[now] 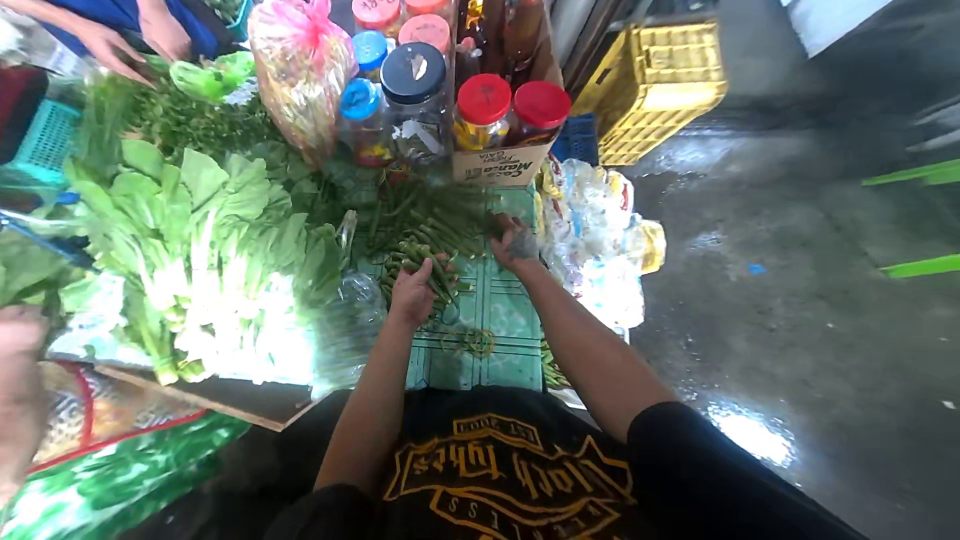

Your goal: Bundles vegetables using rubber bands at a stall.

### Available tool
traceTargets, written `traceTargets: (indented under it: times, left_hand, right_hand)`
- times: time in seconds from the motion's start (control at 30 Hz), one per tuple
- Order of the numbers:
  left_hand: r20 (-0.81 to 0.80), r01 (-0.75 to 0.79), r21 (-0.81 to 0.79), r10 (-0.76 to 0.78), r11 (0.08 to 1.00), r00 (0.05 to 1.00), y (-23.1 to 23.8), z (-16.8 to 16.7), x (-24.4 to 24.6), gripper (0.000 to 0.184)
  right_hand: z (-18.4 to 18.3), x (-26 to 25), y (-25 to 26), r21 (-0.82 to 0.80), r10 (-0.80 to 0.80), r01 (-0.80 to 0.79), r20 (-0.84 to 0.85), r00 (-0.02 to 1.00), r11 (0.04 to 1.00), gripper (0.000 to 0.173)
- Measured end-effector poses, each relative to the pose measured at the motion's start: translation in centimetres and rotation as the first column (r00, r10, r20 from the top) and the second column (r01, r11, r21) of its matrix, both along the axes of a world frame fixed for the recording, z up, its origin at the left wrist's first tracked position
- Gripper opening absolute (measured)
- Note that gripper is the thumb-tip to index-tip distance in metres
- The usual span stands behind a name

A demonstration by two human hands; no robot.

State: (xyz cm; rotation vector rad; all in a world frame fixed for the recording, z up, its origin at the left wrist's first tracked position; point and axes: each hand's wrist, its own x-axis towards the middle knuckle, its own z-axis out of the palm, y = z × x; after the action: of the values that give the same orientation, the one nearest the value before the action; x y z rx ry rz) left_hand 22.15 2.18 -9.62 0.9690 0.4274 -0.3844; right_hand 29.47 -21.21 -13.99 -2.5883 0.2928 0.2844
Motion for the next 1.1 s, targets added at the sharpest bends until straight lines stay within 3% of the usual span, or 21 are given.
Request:
traceTargets:
  times: [0.2, 0.3, 0.37, 0.43, 0.53, 0.63, 0.73, 0.8, 0.83, 0.87, 0.93, 0.97, 1.07, 1.1]
  left_hand:
    - [-0.039, 0.016, 0.023, -0.015, 1.0, 0.999, -0.7, 0.3, -0.5, 0.038]
    - [-0.049, 0.031, 0.061, -0.028, 0.998, 0.998, -1.1, 0.5, -0.4, 0.04]
    - [-0.004, 0.055, 0.04, -0.055, 0.998, 0.998, -1.6, 0.3, -0.3, 0.044]
    - [0.072, 0.089, 0.037, -0.092, 0.995, 0.993, -2.6, 0.5, -0.5, 0.044]
    - [0.174, 0.059, 0.078, -0.071, 0.995, 0.982, -4.7, 0.8, -0.8, 0.04]
    - [0.24, 0.043, 0.153, -0.08, 0.987, 0.967, -4.6, 0.9, -0.7, 0.034]
    - [0.333, 0.281, 0.248, -0.354, 0.927, 0.874, -2.8, 1.4, -1.4, 0.04]
    - [0.378, 0.497, 0.344, -0.602, 0.797, 0.703, -2.3, 2.9, -1.8, 0.043]
    - [0.364, 0.574, 0.396, -0.696, 0.717, 0.619, -2.4, 3.9, -2.1, 0.042]
    - [0.339, 0.623, 0.43, -0.756, 0.653, 0.559, -2.6, 4.7, -2.7, 0.035]
    - [0.287, 0.68, 0.446, -0.813, 0.582, 0.507, -2.8, 4.9, -4.3, 0.017]
    - [0.295, 0.728, 0.397, -0.829, 0.559, 0.476, -2.8, 4.5, -4.9, 0.018]
    - [0.314, 0.747, 0.289, -0.796, 0.599, 0.516, -3.4, 3.5, -5.5, 0.02]
    - [0.302, 0.746, 0.277, -0.792, 0.606, 0.531, -3.4, 3.0, -6.3, 0.021]
  right_hand:
    - [1.1, -0.8, -1.0, 0.228, -0.117, 0.082, 0.147, 0.982, 0.97, 0.039]
    - [4.0, -2.8, -0.2, 0.408, -0.241, 0.121, 0.256, 0.936, 0.905, 0.033]
    - [6.5, -5.3, 2.1, 0.534, -0.265, 0.058, 0.32, 0.91, 0.844, 0.03]
    - [7.1, -7.7, 4.7, 0.53, -0.175, -0.088, 0.426, 0.887, 0.843, 0.027]
    - [5.0, -9.5, 6.4, 0.381, -0.052, -0.218, 0.585, 0.809, 0.899, 0.02]
    - [6.4, -9.7, 4.8, 0.51, -0.086, -0.238, 0.532, 0.842, 0.826, 0.017]
    - [11.5, -7.8, 1.6, 0.592, -0.011, -0.344, 0.513, 0.858, 0.729, 0.033]
    - [14.9, -6.2, 0.7, 0.485, 0.185, -0.498, 0.557, 0.81, 0.719, 0.051]
    - [16.5, -6.1, 0.8, 0.384, 0.354, -0.562, 0.491, 0.796, 0.733, 0.059]
    - [17.8, -6.6, 1.5, 0.312, 0.53, -0.614, 0.317, 0.786, 0.725, 0.064]
    - [18.6, -8.8, 3.4, 0.357, 0.686, -0.632, -0.037, 0.727, 0.688, 0.057]
    - [18.5, -9.7, 3.6, 0.436, 0.706, -0.606, -0.102, 0.701, 0.665, 0.057]
    - [13.9, -10.7, 2.7, 0.461, 0.66, -0.679, 0.234, 0.714, 0.571, 0.078]
    - [12.5, -11.6, 2.6, 0.534, 0.61, -0.636, 0.257, 0.75, 0.557, 0.082]
